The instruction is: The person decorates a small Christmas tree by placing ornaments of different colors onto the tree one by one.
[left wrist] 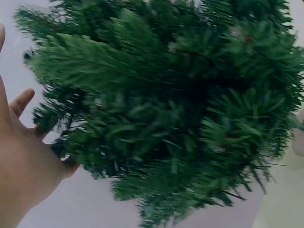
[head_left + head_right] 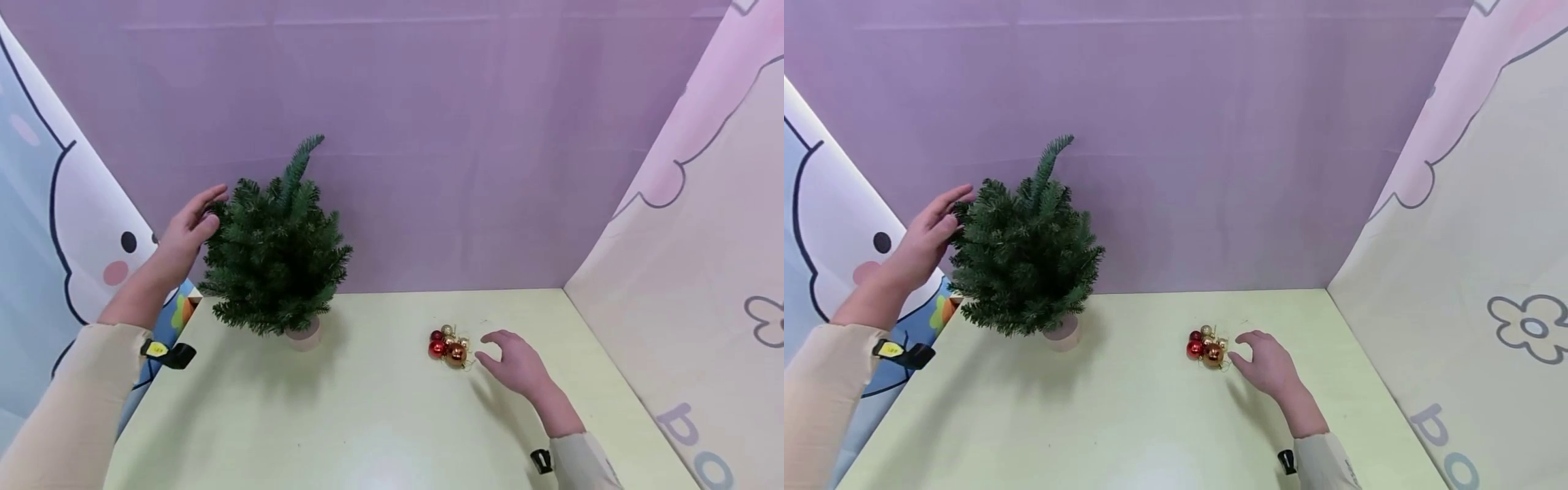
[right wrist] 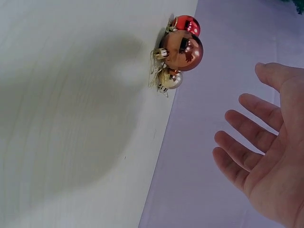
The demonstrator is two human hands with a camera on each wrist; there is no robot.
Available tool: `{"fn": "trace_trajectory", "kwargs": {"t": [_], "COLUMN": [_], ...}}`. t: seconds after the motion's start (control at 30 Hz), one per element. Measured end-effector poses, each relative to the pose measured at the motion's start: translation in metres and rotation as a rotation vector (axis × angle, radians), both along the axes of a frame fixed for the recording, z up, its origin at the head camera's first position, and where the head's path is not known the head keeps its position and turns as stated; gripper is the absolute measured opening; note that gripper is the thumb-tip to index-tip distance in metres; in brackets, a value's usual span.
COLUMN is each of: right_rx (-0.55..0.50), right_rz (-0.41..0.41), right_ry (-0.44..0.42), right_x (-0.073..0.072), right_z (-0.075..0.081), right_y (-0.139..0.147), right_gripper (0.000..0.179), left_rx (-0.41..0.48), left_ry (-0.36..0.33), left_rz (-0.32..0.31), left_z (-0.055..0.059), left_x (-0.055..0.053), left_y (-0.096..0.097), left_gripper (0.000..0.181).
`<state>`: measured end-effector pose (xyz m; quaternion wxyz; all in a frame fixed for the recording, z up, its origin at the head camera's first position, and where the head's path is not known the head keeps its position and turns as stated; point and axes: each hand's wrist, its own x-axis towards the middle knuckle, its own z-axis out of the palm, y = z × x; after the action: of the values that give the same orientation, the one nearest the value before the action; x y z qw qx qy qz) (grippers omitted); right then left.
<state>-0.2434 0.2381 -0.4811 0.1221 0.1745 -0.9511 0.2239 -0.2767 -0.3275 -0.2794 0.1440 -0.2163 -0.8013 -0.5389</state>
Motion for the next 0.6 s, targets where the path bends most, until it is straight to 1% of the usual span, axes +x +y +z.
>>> {"fn": "trace_trajectory", "kwargs": {"t": [0.03,0.17,0.3,0.4,0.47,0.6], "right_rx": [-0.001,-0.021,-0.083,-0.145,-0.186,-0.246], "right_rz": [0.004,0.013,0.029,0.040,0.038,0.027], "right_ry": [-0.002,-0.016,-0.062,-0.111,-0.144,-0.210], "right_x": [-0.001,-0.005,-0.012,-0.019,-0.024,-0.033], "right_z": [0.000,-0.004,-0.013,-0.021,-0.028,-0.038], "right_y": [0.000,0.000,0.002,0.003,0.005,0.008], "right_gripper": [0.033,0.032,0.031,0.031,0.031,0.030], "left_rx": [-0.023,-0.025,-0.089,-0.130,-0.136,-0.120], "left_ry": [-0.008,-0.019,-0.014,0.005,0.033,0.070], "left_rz": [0.018,0.043,0.071,0.096,0.107,0.125], "left_z": [-0.002,-0.008,-0.013,-0.016,-0.018,-0.019], "left_x": [-0.001,-0.003,-0.006,-0.007,-0.008,-0.008], "left_y": [0.000,-0.001,-0.002,-0.002,-0.002,0.001], "left_gripper": [0.051,0.051,0.052,0.052,0.051,0.049]}}
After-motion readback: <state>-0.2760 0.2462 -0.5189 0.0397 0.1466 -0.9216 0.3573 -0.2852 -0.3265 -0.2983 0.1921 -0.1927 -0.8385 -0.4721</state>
